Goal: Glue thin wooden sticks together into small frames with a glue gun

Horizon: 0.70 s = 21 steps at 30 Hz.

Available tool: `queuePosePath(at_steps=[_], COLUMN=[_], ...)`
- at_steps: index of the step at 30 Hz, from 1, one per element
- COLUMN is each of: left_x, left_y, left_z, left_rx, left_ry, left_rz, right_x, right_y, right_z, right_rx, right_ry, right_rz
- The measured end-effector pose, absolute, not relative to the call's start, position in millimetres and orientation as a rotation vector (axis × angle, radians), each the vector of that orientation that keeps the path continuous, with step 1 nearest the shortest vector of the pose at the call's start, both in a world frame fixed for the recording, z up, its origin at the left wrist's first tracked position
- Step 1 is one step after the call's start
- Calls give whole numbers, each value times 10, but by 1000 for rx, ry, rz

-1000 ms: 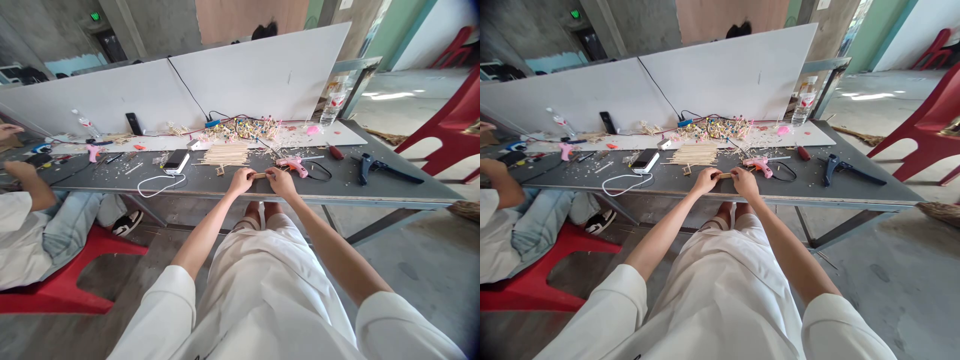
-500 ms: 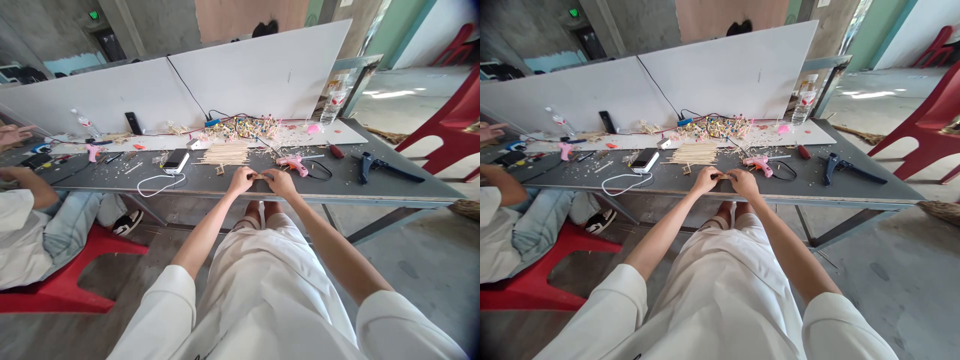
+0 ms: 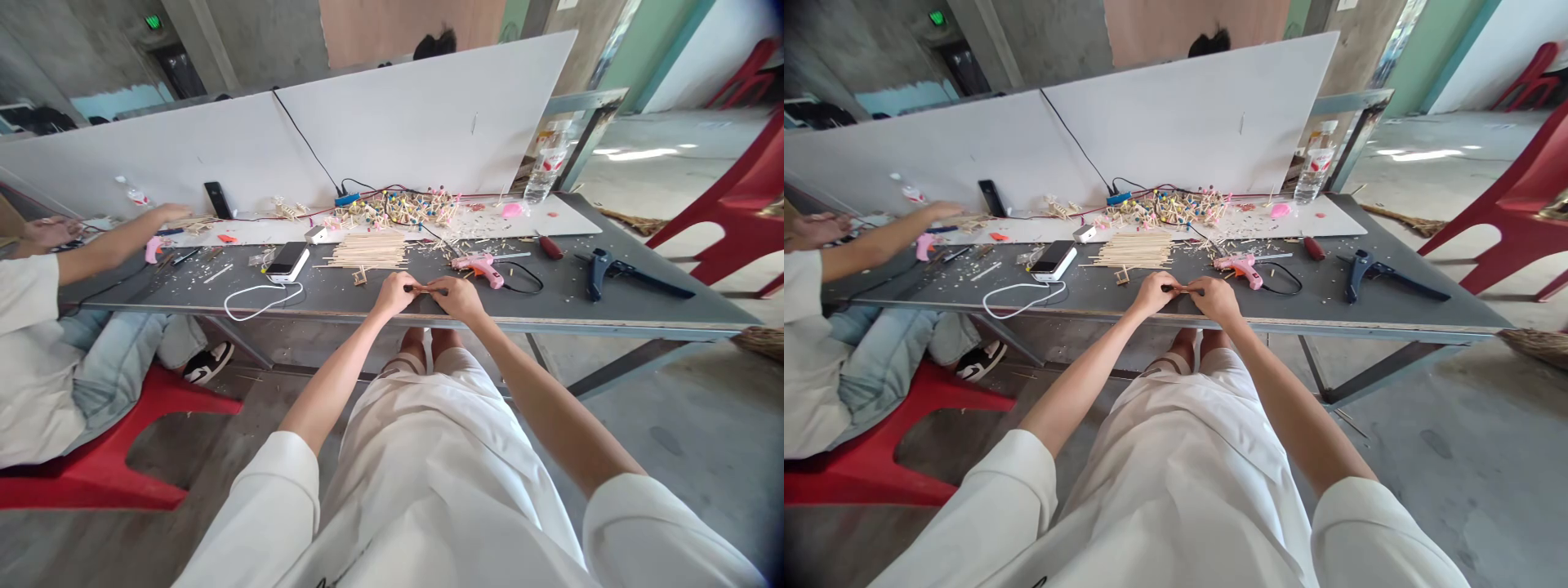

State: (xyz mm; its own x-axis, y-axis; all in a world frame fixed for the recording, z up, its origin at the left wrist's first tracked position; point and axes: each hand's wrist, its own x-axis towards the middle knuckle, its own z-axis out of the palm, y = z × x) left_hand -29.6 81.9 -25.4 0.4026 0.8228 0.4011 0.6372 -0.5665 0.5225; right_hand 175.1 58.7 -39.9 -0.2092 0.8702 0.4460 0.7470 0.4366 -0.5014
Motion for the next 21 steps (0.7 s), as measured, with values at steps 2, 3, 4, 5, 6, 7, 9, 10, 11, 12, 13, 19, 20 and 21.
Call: queuePosePath(at_steps=[2,3,4,5,6,7,9,10,11,12,13,19,20,21], left_x=[-295,-295,-293,-292,-289,-287,-284,-283,-284,-287,-290,-300,-297,-293], left_y=[824,825,825,825,825,826,830,833,837,841,845,871,875,880], left_z=[-261,-266,-271,-277,-284,-292,-307,-312,-316,-317,-316,-308,-309,-311], left_rx=[2378,2379,2380,2379,2373,2361,2321,2301,2286,2278,2276,2235,2222,2208], left_ry=[1271,1269,1267,1265,1262,1260,1256,1255,1254,1253,1256,1225,1209,1198], left_rz=[932,935,936,938,942,953,987,1003,1010,1004,990,959,966,974], right_x=[1752,1752,1752,1751,1749,1748,1745,1744,1743,1743,1743,1745,1743,1741], right_y=[593,594,593,590,587,582,572,566,561,557,554,580,587,592], right_z=[-401,-401,-400,-399,-397,-394,-388,-386,-386,-386,-389,-429,-434,-435], right_rx=[-1351,-1351,-1352,-1351,-1349,-1345,-1337,-1337,-1340,-1349,-1364,-1358,-1347,-1341], right_ry=[-1996,-1989,-1985,-1983,-1984,-1987,-1993,-1992,-1988,-1981,-1968,-1879,-1867,-1856], right_rz=[234,238,242,245,247,248,247,246,244,244,243,308,331,353])
